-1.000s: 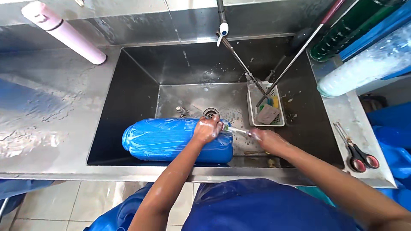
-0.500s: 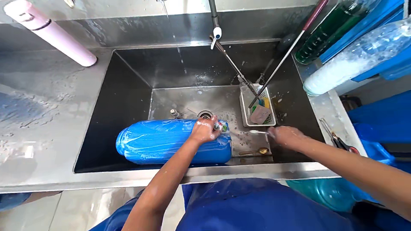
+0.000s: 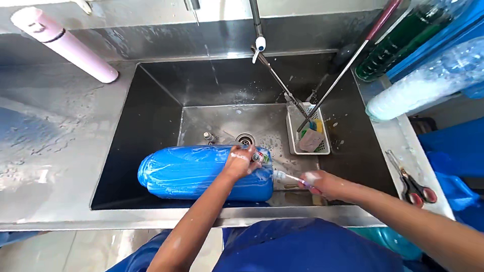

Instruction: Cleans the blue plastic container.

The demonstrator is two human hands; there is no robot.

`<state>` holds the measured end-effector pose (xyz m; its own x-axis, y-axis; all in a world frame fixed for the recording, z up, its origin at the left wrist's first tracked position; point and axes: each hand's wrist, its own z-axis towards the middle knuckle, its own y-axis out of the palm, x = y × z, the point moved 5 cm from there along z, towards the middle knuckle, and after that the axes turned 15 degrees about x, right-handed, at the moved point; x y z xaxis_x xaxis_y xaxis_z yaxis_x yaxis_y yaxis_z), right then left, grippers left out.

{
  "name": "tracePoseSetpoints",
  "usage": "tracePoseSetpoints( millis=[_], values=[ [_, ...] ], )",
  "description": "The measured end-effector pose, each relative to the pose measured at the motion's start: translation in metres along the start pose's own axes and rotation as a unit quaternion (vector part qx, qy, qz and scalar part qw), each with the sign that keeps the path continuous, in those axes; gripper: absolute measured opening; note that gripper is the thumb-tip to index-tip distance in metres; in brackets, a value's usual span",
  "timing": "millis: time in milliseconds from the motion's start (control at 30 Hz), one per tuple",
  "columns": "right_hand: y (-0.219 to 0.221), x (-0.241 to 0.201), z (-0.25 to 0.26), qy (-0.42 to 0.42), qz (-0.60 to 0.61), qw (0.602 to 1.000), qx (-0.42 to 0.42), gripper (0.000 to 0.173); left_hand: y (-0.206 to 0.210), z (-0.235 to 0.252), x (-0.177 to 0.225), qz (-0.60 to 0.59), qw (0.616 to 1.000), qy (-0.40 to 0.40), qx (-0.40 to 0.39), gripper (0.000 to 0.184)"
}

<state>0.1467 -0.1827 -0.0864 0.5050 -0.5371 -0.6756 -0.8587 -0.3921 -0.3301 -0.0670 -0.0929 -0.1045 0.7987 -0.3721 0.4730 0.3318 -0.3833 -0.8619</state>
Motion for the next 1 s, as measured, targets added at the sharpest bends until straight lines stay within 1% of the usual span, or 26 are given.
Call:
tracePoseSetpoints(
  millis=[67, 100, 133, 200, 233, 267, 300, 333, 367, 400, 433, 467, 533, 567, 600, 633, 667, 733, 767, 800, 833, 867, 900, 933, 967, 1000],
  values=[
    [-0.005, -0.03, 0.007, -0.11, -0.018, 0.993, 0.04, 0.031, 0.0, 0.001, 0.001, -0.002, 1.0, -0.016, -0.004, 0.048],
    [0.004, -0.035, 0.025, -0.139, -0.038, 0.988, 0.046, 0.032, 0.003, 0.001, -0.001, 0.004, 1.0, -0.021, -0.012, 0.047],
    [0.012, -0.025, 0.051, -0.151, -0.066, 0.985, 0.047, 0.033, 0.005, 0.001, -0.002, 0.014, 0.999, -0.029, -0.02, 0.047],
    [0.013, 0.029, 0.101, -0.132, -0.123, 0.983, 0.032, 0.033, 0.005, 0.001, -0.004, 0.031, 0.999, -0.028, -0.017, 0.05],
    [-0.001, 0.051, 0.115, -0.121, -0.166, 0.978, 0.03, 0.034, 0.004, 0.001, -0.004, 0.03, 0.999, -0.025, -0.008, 0.051],
    [-0.02, 0.056, 0.12, -0.115, -0.206, 0.971, 0.029, 0.036, 0.002, 0.003, -0.002, 0.027, 0.999, -0.026, 0.0, 0.051],
    [-0.031, 0.043, 0.118, -0.109, -0.214, 0.97, 0.034, 0.039, 0.001, 0.004, -0.001, 0.025, 0.999, -0.034, -0.001, 0.052],
    [-0.029, 0.018, 0.111, -0.112, -0.2, 0.972, 0.057, 0.041, 0.001, 0.004, -0.001, 0.027, 0.999, -0.046, -0.007, 0.056],
    [-0.019, -0.007, 0.104, -0.118, -0.171, 0.974, 0.094, 0.043, 0.004, 0.003, 0.001, 0.03, 0.998, -0.061, -0.008, 0.062],
    [-0.005, -0.02, 0.106, -0.13, -0.147, 0.97, 0.145, 0.045, 0.006, 0.004, 0.001, 0.033, 0.997, -0.075, -0.001, 0.066],
    [0.007, -0.022, 0.115, -0.122, -0.156, 0.965, 0.171, 0.047, 0.007, 0.005, 0.002, 0.032, 0.996, -0.084, 0.005, 0.067],
    [0.014, -0.009, 0.127, -0.092, -0.187, 0.965, 0.158, 0.05, 0.008, 0.004, 0.001, 0.027, 0.997, -0.075, 0.02, 0.064],
    [-0.002, 0.015, 0.143, -0.037, -0.273, 0.951, 0.142, 0.056, 0.007, -0.001, -0.001, 0.001, 0.994, 0.001, 0.105, 0.045],
    [-0.016, 0.011, 0.143, -0.044, -0.298, 0.942, 0.15, 0.057, 0.006, -0.001, -0.001, -0.015, 0.987, 0.047, 0.151, 0.035],
    [-0.02, -0.002, 0.136, -0.059, -0.277, 0.944, 0.17, 0.055, 0.007, -0.003, -0.001, -0.026, 0.982, 0.077, 0.171, 0.033],
    [-0.012, -0.015, 0.128, -0.075, -0.23, 0.952, 0.186, 0.05, 0.008, -0.005, 0.0, -0.031, 0.983, 0.082, 0.162, 0.035],
    [0.002, -0.023, 0.123, -0.093, -0.201, 0.956, 0.19, 0.047, 0.01, -0.006, 0.0, -0.026, 0.988, 0.063, 0.136, 0.042],
    [0.018, -0.011, 0.132, -0.081, -0.192, 0.966, 0.15, 0.049, 0.011, -0.004, 0.001, 0.012, 0.997, 0.001, 0.076, 0.068],
    [0.011, 0.001, 0.141, -0.061, -0.221, 0.964, 0.134, 0.051, 0.011, -0.003, 0.001, 0.031, 0.997, -0.021, 0.072, 0.077],
    [-0.004, 0.005, 0.148, -0.058, -0.267, 0.953, 0.134, 0.053, 0.011, -0.001, 0.002, 0.041, 0.995, -0.028, 0.081, 0.078],
    [-0.015, 0.0, 0.148, -0.075, -0.296, 0.941, 0.145, 0.054, 0.011, 0.0, 0.002, 0.036, 0.994, -0.013, 0.107, 0.074],
    [-0.016, -0.012, 0.14, -0.096, -0.286, 0.94, 0.158, 0.052, 0.012, -0.001, 0.002, 0.018, 0.991, 0.009, 0.132, 0.069],
    [-0.005, -0.023, 0.129, -0.118, -0.254, 0.946, 0.163, 0.05, 0.013, -0.004, 0.002, -0.001, 0.991, 0.023, 0.131, 0.065],
    [0.011, -0.025, 0.125, -0.132, -0.235, 0.951, 0.154, 0.049, 0.013, -0.005, 0.003, -0.008, 0.994, 0.022, 0.109, 0.062],
    [0.02, -0.015, 0.128, -0.109, -0.231, 0.958, 0.13, 0.049, 0.012, -0.005, 0.005, -0.006, 0.997, 0.02, 0.08, 0.059],
    [0.018, 0.006, 0.139, -0.064, -0.248, 0.96, 0.111, 0.05, 0.011, -0.004, 0.007, 0.005, 0.999, 0.016, 0.042, 0.056]
  ],
)
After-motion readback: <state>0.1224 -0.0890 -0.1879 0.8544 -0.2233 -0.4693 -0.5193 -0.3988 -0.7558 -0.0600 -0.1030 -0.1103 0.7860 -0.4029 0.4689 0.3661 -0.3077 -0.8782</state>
